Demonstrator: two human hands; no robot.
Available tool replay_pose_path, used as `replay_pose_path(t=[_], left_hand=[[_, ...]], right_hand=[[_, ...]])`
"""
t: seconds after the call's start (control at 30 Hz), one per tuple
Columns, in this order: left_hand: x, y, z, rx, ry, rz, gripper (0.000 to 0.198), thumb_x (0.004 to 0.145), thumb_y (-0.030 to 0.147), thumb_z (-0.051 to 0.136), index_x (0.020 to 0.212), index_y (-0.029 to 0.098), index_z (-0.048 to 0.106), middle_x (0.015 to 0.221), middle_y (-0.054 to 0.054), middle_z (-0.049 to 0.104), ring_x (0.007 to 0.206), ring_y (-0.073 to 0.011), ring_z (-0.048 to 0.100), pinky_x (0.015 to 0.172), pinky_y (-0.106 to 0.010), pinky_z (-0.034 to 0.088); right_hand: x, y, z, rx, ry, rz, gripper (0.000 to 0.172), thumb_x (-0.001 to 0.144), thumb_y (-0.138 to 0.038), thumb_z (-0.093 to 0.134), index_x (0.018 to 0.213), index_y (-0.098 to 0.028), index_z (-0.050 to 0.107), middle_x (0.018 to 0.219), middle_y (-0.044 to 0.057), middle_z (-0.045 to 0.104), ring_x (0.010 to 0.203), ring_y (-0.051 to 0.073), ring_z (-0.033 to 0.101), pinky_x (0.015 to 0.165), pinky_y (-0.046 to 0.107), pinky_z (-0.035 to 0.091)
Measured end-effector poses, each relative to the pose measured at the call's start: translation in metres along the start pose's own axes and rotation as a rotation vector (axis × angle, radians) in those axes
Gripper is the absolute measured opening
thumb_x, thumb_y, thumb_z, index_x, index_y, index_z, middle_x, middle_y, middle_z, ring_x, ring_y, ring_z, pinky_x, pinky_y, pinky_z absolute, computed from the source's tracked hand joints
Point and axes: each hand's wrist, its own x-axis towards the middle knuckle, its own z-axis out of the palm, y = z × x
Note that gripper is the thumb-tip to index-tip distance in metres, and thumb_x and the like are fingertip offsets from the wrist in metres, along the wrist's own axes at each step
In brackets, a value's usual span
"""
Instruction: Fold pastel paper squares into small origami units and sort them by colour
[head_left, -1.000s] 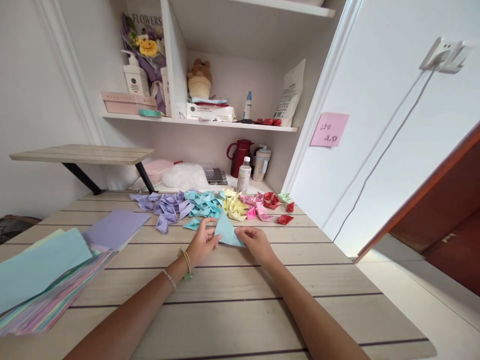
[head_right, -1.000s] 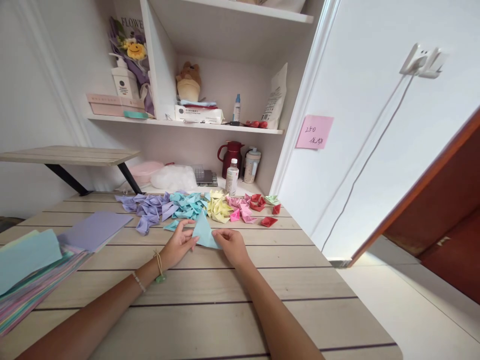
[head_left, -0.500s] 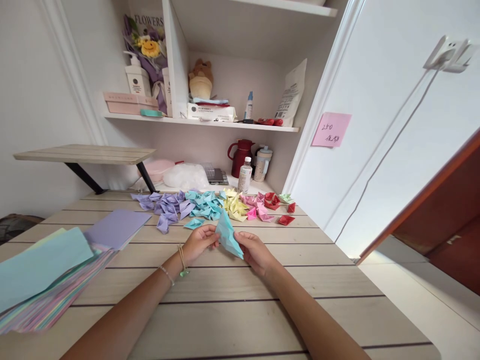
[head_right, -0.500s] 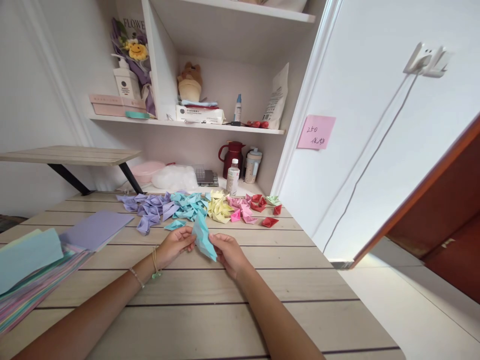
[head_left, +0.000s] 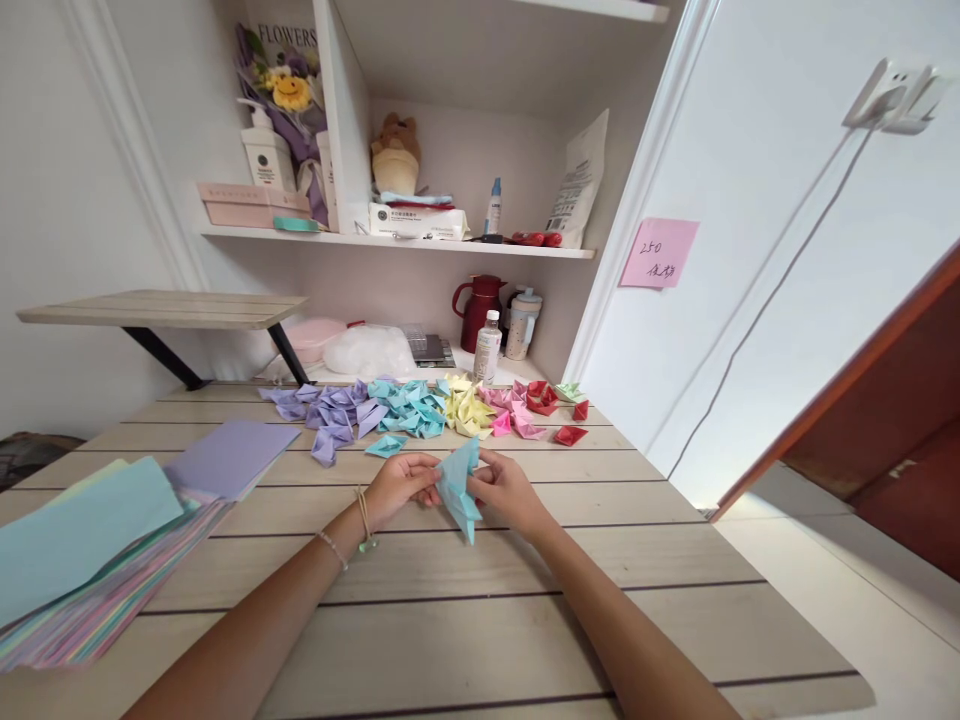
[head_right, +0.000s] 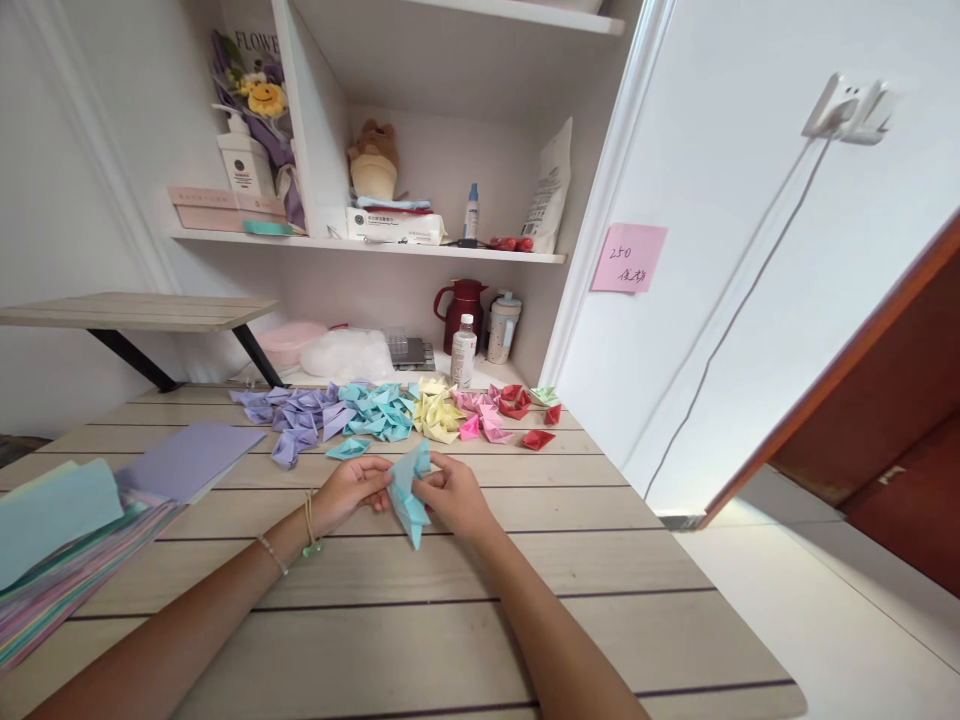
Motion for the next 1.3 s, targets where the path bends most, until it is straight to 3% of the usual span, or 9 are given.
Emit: replay_pose_path(t=[0.13, 0.23, 0.33, 0.47, 0.53, 0.63, 0.83, 1.03, 1.3], left_hand=[[-0.001, 0.002, 0.001, -0.043, 0.039, -0.032, 0.041, 0.062, 0.039, 0.072, 0.09, 0.011, 0.061, 0.058, -0.002, 0.064, 0.05, -0.0112, 0.06, 0.05, -0.021, 0.047], [-0.003, 0.005, 0.003, -0.038, 0.049, -0.045, 0.038, 0.064, 0.039, 0.071, 0.089, 0.012, 0.063, 0.07, -0.005, 0.067, 0.06, -0.0126, 0.063, 0.057, -0.023, 0.049], [-0.004, 0.008, 0.004, -0.022, 0.037, -0.055, 0.036, 0.064, 0.037, 0.071, 0.09, 0.012, 0.064, 0.077, -0.006, 0.068, 0.067, -0.014, 0.063, 0.06, -0.023, 0.049], [-0.005, 0.01, 0.003, -0.026, -0.015, -0.04, 0.041, 0.06, 0.029, 0.075, 0.095, 0.012, 0.063, 0.074, -0.005, 0.068, 0.063, -0.013, 0.061, 0.057, -0.022, 0.045], [-0.005, 0.01, 0.002, -0.071, -0.003, -0.024, 0.045, 0.059, 0.027, 0.076, 0.098, 0.013, 0.06, 0.071, -0.004, 0.066, 0.06, -0.0126, 0.061, 0.057, -0.021, 0.044], [-0.006, 0.012, 0.003, -0.14, 0.063, -0.004, 0.046, 0.058, 0.026, 0.076, 0.098, 0.015, 0.056, 0.07, -0.001, 0.064, 0.054, -0.0107, 0.059, 0.054, -0.021, 0.043], [-0.006, 0.013, 0.005, -0.17, 0.058, 0.006, 0.032, 0.061, 0.03, 0.075, 0.082, 0.015, 0.056, 0.072, -0.002, 0.065, 0.065, -0.012, 0.06, 0.061, -0.022, 0.046], [-0.002, 0.002, 0.001, -0.05, 0.063, -0.001, 0.03, 0.059, 0.032, 0.075, 0.079, 0.012, 0.066, 0.076, -0.003, 0.066, 0.067, -0.0116, 0.059, 0.064, -0.022, 0.046], [0.001, 0.001, 0.004, 0.014, 0.008, 0.052, 0.032, 0.059, 0.03, 0.075, 0.082, 0.01, 0.063, 0.078, -0.006, 0.066, 0.068, -0.014, 0.061, 0.062, -0.025, 0.047]], right_hand=[[0.001, 0.005, -0.001, -0.175, 0.071, -0.108, 0.017, 0.068, -0.019, 0.055, 0.075, -0.017, 0.069, 0.052, -0.003, 0.058, 0.048, 0.012, 0.051, 0.049, 0.022, 0.041], [0.0, 0.007, -0.001, -0.298, 0.133, -0.213, 0.026, 0.067, -0.013, 0.052, 0.081, -0.021, 0.072, 0.073, 0.0, 0.069, 0.07, 0.02, 0.062, 0.065, 0.029, 0.048], [-0.002, 0.007, -0.002, -0.365, 0.145, -0.311, 0.04, 0.066, -0.006, 0.047, 0.089, -0.026, 0.072, 0.1, 0.002, 0.067, 0.094, 0.023, 0.061, 0.085, 0.036, 0.045], [-0.001, 0.009, -0.004, -0.268, 0.048, -0.254, 0.034, 0.065, -0.011, 0.054, 0.09, -0.025, 0.072, 0.113, 0.006, 0.062, 0.098, 0.026, 0.06, 0.081, 0.038, 0.047], [0.0, 0.01, -0.005, -0.164, -0.043, -0.159, 0.029, 0.065, -0.019, 0.061, 0.092, -0.021, 0.071, 0.108, 0.009, 0.064, 0.087, 0.025, 0.063, 0.071, 0.035, 0.05], [0.001, 0.011, -0.007, -0.086, -0.137, -0.035, 0.029, 0.065, -0.028, 0.065, 0.091, -0.016, 0.071, 0.082, 0.007, 0.07, 0.066, 0.018, 0.063, 0.059, 0.028, 0.048], [0.003, 0.01, -0.005, -0.235, 0.137, -0.136, 0.022, 0.065, -0.033, 0.067, 0.08, -0.019, 0.073, 0.078, 0.005, 0.07, 0.068, 0.018, 0.061, 0.061, 0.027, 0.047], [0.007, 0.014, -0.008, -0.087, 0.162, -0.091, 0.031, 0.063, -0.042, 0.069, 0.079, -0.015, 0.071, 0.077, 0.006, 0.069, 0.067, 0.018, 0.06, 0.062, 0.028, 0.047], [0.009, 0.019, -0.007, -0.04, 0.27, -0.062, 0.033, 0.063, -0.045, 0.069, 0.072, -0.014, 0.06, 0.058, 0.0, 0.057, 0.05, 0.01, 0.048, 0.046, 0.021, 0.036]])
